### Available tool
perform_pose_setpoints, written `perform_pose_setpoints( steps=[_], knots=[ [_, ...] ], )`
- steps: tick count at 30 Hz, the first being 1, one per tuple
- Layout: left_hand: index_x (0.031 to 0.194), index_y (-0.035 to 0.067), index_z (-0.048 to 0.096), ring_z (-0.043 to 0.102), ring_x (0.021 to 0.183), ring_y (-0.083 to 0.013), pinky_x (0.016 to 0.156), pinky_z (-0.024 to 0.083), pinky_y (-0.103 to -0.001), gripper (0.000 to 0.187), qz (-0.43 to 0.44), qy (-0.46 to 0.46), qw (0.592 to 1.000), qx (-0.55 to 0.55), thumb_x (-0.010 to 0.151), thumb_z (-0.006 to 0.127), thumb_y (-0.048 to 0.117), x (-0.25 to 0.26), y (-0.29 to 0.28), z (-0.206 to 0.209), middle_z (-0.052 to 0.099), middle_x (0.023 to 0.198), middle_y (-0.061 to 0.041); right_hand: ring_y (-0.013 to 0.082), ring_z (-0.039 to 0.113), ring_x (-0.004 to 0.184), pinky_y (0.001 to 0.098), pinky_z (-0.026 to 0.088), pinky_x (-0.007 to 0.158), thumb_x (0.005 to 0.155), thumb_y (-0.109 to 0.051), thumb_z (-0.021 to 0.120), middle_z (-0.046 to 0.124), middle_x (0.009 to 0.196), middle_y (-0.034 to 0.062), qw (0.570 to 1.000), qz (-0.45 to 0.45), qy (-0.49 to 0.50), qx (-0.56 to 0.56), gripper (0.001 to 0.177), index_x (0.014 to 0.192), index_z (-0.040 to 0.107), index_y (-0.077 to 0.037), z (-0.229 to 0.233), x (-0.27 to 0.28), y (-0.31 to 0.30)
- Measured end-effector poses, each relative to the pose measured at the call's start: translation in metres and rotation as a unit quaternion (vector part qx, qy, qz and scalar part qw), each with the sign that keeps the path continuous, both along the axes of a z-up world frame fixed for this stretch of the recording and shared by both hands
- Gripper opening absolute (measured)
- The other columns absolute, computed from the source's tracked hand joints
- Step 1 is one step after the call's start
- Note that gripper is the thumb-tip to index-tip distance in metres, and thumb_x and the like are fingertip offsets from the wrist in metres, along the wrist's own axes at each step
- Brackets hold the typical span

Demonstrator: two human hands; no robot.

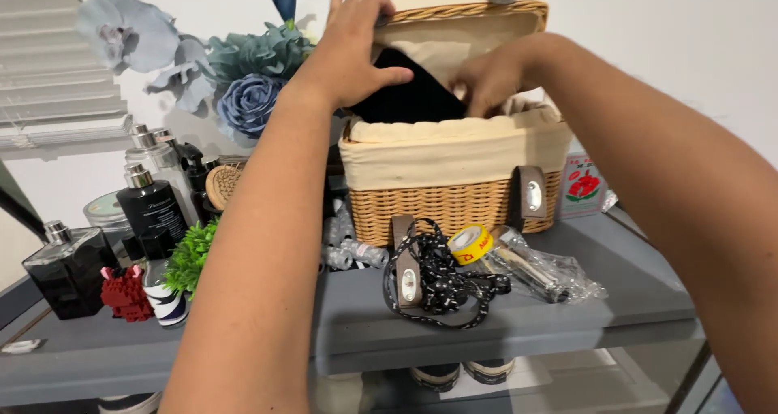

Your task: Organizing various personal items, notebooks, and perfume bottles on top of a shoe rack and inside a basket.

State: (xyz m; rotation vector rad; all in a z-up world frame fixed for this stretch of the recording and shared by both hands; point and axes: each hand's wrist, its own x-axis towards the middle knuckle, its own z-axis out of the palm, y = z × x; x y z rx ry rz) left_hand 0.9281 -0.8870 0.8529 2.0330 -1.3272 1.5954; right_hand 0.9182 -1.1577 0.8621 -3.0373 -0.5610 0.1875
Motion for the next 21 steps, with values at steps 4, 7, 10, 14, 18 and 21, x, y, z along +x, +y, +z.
perform_pose_setpoints(
  steps=[4, 7, 10, 14, 18, 21],
  knots=[
    [0.133, 0.011, 0.049, 0.032, 0.147, -0.0449, 0.122, 0.035, -0.051, 0.080, 0.026, 0.080, 0.996, 0.033, 0.075, 0.100, 0.033, -0.014, 0.000, 0.008, 0.051, 0.145, -0.017, 0.0175, 0.056, 0.076, 0.0311, 0.048, 0.061, 0.088, -0.021, 0.084, 0.069, 0.096, 0.0107, 0.979, -0.041, -0.032, 0.197, 0.062, 0.139, 0.048, -0.020, -0.007, -0.016, 0.008],
    [0.143, 0.013, 0.043, 0.035, 0.146, -0.0412, 0.113, 0.044, -0.047, 0.099, 0.078, 0.138, 0.985, 0.069, 0.065, 0.099, 0.034, -0.028, 0.001, 0.016, 0.043, 0.152, -0.018, 0.0077, 0.059, 0.068, 0.0271, 0.047, 0.055, 0.080, -0.014, 0.075, 0.074, 0.087, -0.0005, 0.975, 0.077, 0.018, 0.208, 0.040, 0.119, 0.068, -0.011, -0.012, -0.004, 0.000],
    [0.154, 0.014, 0.032, 0.033, 0.143, -0.0419, 0.101, 0.048, -0.049, 0.121, 0.152, 0.144, 0.972, 0.104, 0.056, 0.100, 0.035, -0.025, -0.003, 0.013, 0.035, 0.156, -0.021, 0.0118, 0.055, 0.062, 0.0308, 0.044, 0.051, 0.081, -0.001, 0.065, 0.069, 0.081, 0.0035, 0.985, 0.100, -0.035, 0.138, 0.041, 0.120, 0.070, -0.011, -0.013, 0.022, -0.005],
    [0.156, 0.012, 0.026, 0.034, 0.142, -0.0434, 0.102, 0.047, -0.051, 0.130, 0.207, 0.126, 0.962, 0.128, 0.055, 0.103, 0.041, -0.029, -0.005, 0.012, 0.035, 0.156, -0.023, 0.0150, 0.054, 0.065, 0.0338, 0.043, 0.054, 0.081, 0.001, 0.069, 0.067, 0.084, 0.0039, 0.996, 0.051, 0.001, 0.079, 0.039, 0.118, 0.073, -0.010, -0.008, 0.000, 0.020],
    [0.153, 0.012, 0.034, 0.048, 0.134, -0.0417, 0.101, 0.050, -0.048, 0.114, 0.192, 0.184, 0.957, 0.114, 0.063, 0.095, 0.046, -0.049, -0.003, 0.011, 0.043, 0.151, -0.025, 0.0140, 0.065, 0.080, 0.0334, 0.054, 0.071, 0.082, -0.006, 0.078, 0.077, 0.094, 0.0021, 0.998, 0.031, -0.044, 0.035, 0.038, 0.118, 0.070, -0.014, -0.010, -0.012, 0.017],
    [0.148, 0.011, 0.047, 0.058, 0.129, -0.0364, 0.101, 0.051, -0.045, 0.083, 0.100, 0.254, 0.960, 0.059, 0.083, 0.072, 0.057, -0.049, 0.001, 0.018, 0.055, 0.144, -0.020, 0.0155, 0.066, 0.083, 0.0348, 0.055, 0.074, 0.083, -0.010, 0.079, 0.078, 0.097, 0.0043, 0.987, 0.101, -0.101, 0.067, 0.037, 0.119, 0.070, -0.009, 0.001, -0.024, 0.004]
  ],
)
